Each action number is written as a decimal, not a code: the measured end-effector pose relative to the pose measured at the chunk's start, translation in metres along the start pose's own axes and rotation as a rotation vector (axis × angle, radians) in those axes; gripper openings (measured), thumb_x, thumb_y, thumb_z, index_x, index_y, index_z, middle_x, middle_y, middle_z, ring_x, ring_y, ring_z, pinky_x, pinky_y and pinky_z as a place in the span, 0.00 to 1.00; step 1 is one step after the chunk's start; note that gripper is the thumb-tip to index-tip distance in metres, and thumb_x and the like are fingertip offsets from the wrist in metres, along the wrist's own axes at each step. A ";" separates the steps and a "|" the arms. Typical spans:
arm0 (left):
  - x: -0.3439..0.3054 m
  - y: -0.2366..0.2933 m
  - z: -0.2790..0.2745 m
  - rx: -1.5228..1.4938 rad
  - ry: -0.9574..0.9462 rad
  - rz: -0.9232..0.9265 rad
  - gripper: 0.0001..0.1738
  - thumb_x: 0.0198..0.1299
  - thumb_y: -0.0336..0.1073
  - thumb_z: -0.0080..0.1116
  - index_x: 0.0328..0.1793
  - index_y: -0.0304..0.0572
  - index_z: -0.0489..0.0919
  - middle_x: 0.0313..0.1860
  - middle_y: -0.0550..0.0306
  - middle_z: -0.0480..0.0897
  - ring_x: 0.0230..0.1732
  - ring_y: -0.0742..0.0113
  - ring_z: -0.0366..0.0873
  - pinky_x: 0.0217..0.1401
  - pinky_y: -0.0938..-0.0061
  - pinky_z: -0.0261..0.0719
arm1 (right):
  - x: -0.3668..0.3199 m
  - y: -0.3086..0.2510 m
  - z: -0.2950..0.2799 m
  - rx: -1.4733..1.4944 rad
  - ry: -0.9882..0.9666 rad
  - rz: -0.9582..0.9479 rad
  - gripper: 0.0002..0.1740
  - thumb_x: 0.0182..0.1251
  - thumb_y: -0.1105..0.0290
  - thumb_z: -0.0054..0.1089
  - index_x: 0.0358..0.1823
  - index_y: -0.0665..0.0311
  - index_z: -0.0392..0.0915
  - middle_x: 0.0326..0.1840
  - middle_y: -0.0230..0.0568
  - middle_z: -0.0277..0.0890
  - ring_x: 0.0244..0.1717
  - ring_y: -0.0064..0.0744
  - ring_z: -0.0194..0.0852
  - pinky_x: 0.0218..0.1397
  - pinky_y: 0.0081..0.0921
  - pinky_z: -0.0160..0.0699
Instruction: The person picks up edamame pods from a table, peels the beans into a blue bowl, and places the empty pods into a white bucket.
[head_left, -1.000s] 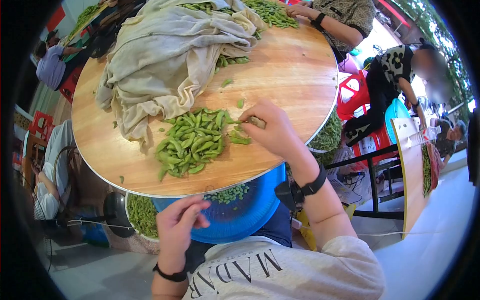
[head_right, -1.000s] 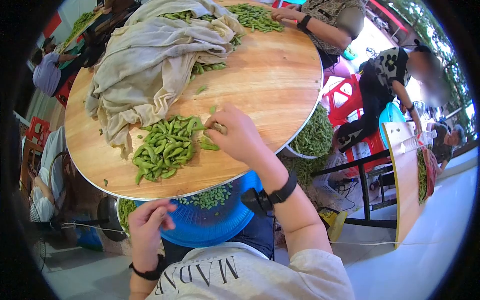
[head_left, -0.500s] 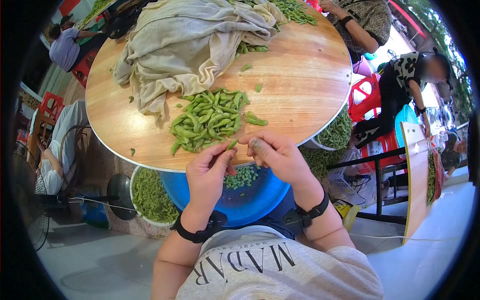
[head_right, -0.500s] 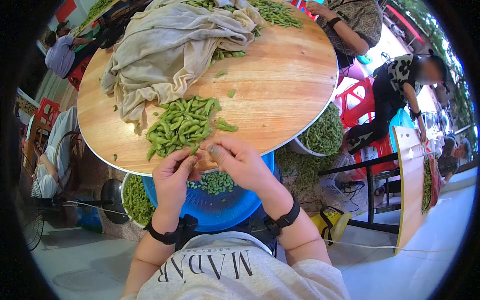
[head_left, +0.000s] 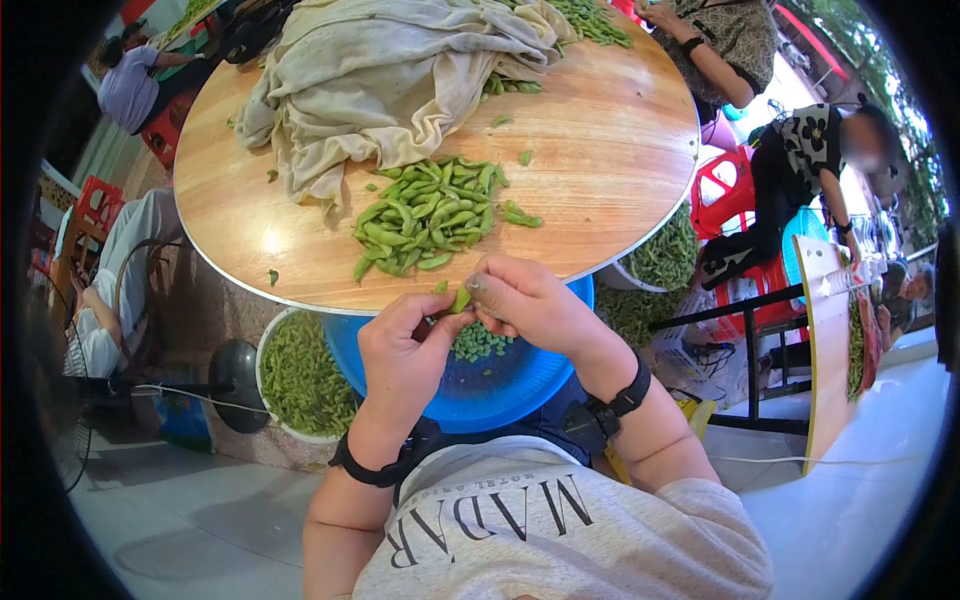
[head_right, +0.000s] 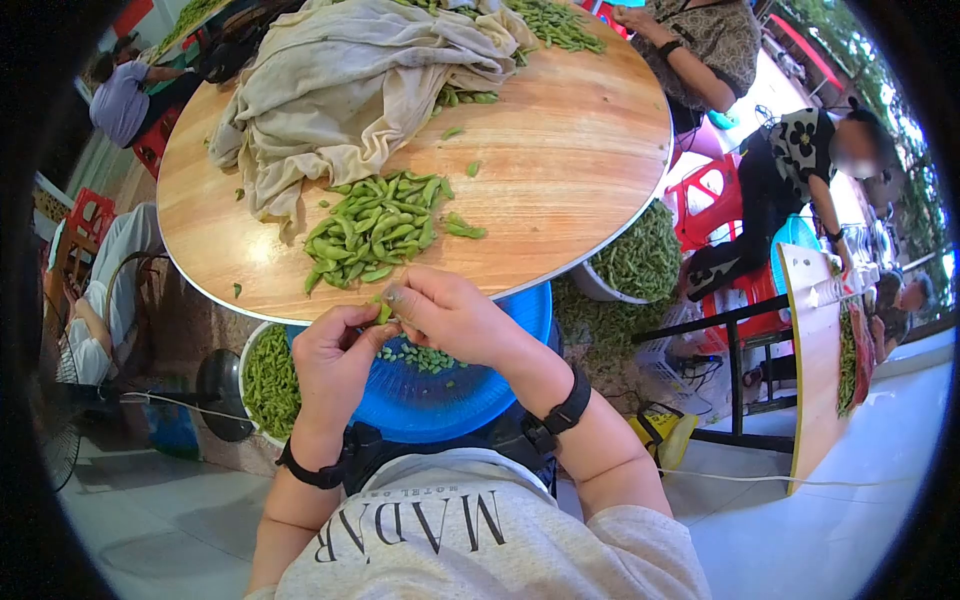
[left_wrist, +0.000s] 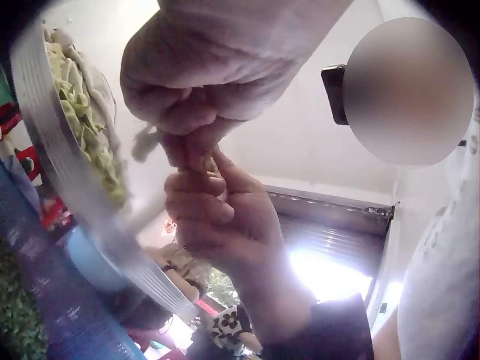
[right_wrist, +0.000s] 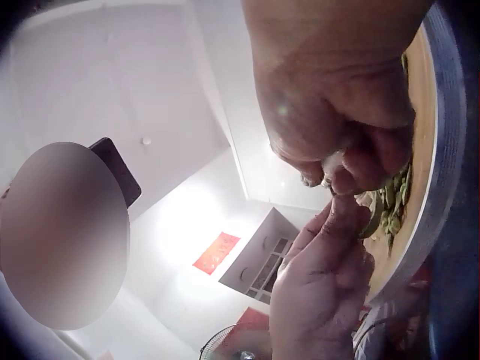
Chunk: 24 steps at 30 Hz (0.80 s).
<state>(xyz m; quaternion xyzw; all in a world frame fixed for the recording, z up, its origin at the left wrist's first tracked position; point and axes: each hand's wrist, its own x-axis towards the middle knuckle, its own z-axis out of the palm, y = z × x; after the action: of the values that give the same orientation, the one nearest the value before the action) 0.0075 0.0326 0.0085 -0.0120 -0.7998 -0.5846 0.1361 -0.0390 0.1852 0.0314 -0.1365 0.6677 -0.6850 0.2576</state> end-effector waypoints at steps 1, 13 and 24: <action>-0.001 0.000 -0.001 0.006 0.002 0.007 0.10 0.43 0.24 0.66 0.34 0.33 0.79 0.25 0.53 0.80 0.21 0.75 0.75 0.23 0.82 0.72 | 0.000 0.000 0.001 -0.015 0.003 0.005 0.17 0.69 0.59 0.43 0.27 0.63 0.67 0.18 0.28 0.64 0.18 0.14 0.57 0.19 0.14 0.57; -0.002 0.003 -0.005 0.137 0.004 0.141 0.09 0.44 0.23 0.65 0.33 0.31 0.79 0.23 0.58 0.79 0.20 0.79 0.71 0.22 0.85 0.69 | -0.001 0.005 0.007 -0.083 0.060 -0.010 0.15 0.68 0.63 0.46 0.25 0.64 0.67 0.16 0.28 0.64 0.17 0.14 0.57 0.19 0.16 0.57; -0.006 -0.011 -0.008 -0.898 -0.197 -0.643 0.05 0.53 0.27 0.57 0.36 0.32 0.78 0.24 0.54 0.79 0.13 0.77 0.67 0.15 0.87 0.62 | -0.011 0.028 0.015 -0.406 0.174 -0.397 0.08 0.64 0.70 0.50 0.31 0.67 0.69 0.18 0.35 0.70 0.19 0.24 0.66 0.23 0.22 0.66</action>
<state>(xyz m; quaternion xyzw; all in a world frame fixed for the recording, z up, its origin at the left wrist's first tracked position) 0.0134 0.0225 -0.0008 0.1211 -0.4449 -0.8758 -0.1427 -0.0174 0.1794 0.0062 -0.2541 0.7708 -0.5835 0.0278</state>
